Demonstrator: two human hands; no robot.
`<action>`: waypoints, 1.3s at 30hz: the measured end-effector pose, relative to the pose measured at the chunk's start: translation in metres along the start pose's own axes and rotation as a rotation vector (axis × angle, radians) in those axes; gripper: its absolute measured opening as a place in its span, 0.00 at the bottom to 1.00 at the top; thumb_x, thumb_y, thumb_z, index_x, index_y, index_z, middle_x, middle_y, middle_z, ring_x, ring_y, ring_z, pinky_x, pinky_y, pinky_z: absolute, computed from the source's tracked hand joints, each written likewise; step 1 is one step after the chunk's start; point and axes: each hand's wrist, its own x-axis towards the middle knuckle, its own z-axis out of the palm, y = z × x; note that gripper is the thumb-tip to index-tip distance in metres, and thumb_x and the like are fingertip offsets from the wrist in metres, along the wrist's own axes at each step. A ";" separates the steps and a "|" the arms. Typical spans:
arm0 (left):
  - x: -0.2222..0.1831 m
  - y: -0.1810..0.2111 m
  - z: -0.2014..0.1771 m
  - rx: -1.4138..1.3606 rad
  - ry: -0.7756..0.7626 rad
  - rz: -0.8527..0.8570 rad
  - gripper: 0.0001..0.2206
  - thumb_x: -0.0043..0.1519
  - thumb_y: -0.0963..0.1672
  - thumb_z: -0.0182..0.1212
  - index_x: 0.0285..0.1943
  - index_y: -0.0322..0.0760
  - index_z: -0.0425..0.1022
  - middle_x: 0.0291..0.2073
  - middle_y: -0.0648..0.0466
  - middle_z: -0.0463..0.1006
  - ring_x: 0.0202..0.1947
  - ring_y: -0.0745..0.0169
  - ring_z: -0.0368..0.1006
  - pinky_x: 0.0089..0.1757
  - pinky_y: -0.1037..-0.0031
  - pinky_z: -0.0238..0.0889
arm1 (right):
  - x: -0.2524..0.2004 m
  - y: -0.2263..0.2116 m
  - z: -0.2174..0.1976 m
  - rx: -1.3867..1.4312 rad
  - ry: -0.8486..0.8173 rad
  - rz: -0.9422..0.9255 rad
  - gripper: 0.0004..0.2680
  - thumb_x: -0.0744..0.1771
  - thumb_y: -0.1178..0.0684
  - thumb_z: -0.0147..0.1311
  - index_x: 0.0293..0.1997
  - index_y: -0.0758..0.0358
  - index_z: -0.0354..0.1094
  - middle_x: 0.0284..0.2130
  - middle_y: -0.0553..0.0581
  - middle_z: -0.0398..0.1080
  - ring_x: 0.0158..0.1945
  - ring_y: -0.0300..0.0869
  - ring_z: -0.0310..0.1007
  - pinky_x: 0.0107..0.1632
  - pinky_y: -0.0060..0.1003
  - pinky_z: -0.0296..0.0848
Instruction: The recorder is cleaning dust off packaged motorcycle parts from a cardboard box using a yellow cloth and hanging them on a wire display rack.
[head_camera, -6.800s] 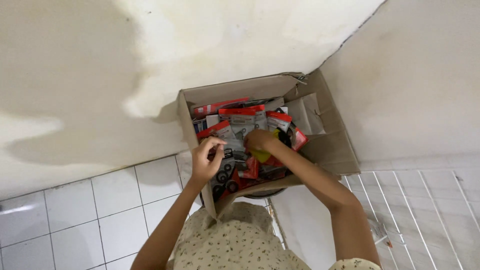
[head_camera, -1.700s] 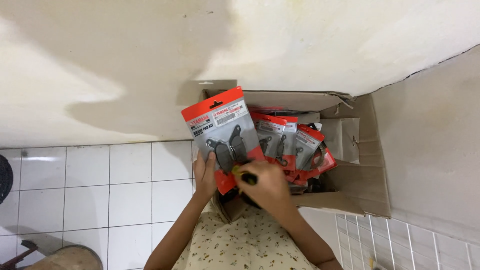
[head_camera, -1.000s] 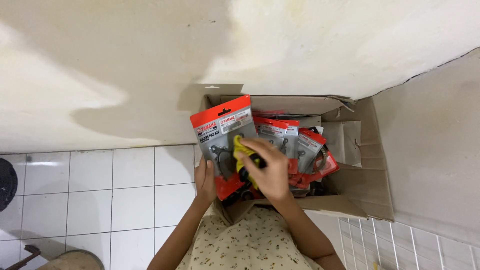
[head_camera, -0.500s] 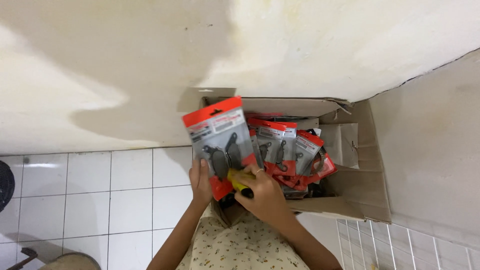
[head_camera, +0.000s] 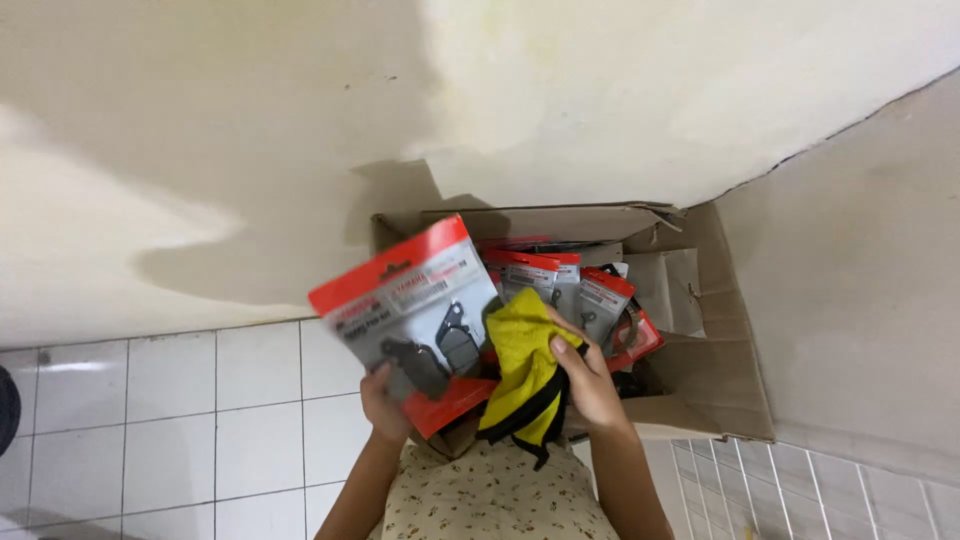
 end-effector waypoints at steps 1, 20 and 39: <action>-0.002 -0.002 0.008 0.000 -0.005 -0.005 0.26 0.63 0.43 0.54 0.71 0.29 0.55 0.58 0.40 0.66 0.58 0.46 0.66 0.58 0.55 0.62 | 0.000 -0.002 0.002 0.000 0.007 -0.002 0.24 0.67 0.45 0.54 0.72 0.63 0.61 0.59 0.65 0.74 0.64 0.50 0.72 0.69 0.44 0.65; -0.004 0.060 0.160 -0.146 0.138 -0.441 0.34 0.64 0.62 0.40 0.68 0.38 0.64 0.58 0.47 0.73 0.56 0.51 0.70 0.55 0.59 0.65 | -0.005 -0.022 0.015 0.143 -0.153 -0.110 0.23 0.61 0.66 0.52 0.65 0.64 0.60 0.61 0.63 0.62 0.65 0.51 0.62 0.68 0.46 0.58; -0.015 0.062 0.169 -0.191 0.158 -0.633 0.38 0.60 0.64 0.40 0.71 0.39 0.63 0.63 0.45 0.71 0.60 0.47 0.70 0.57 0.56 0.65 | -0.014 -0.093 0.041 -0.419 0.014 -0.283 0.32 0.62 0.62 0.65 0.71 0.57 0.44 0.70 0.66 0.54 0.72 0.54 0.58 0.72 0.52 0.59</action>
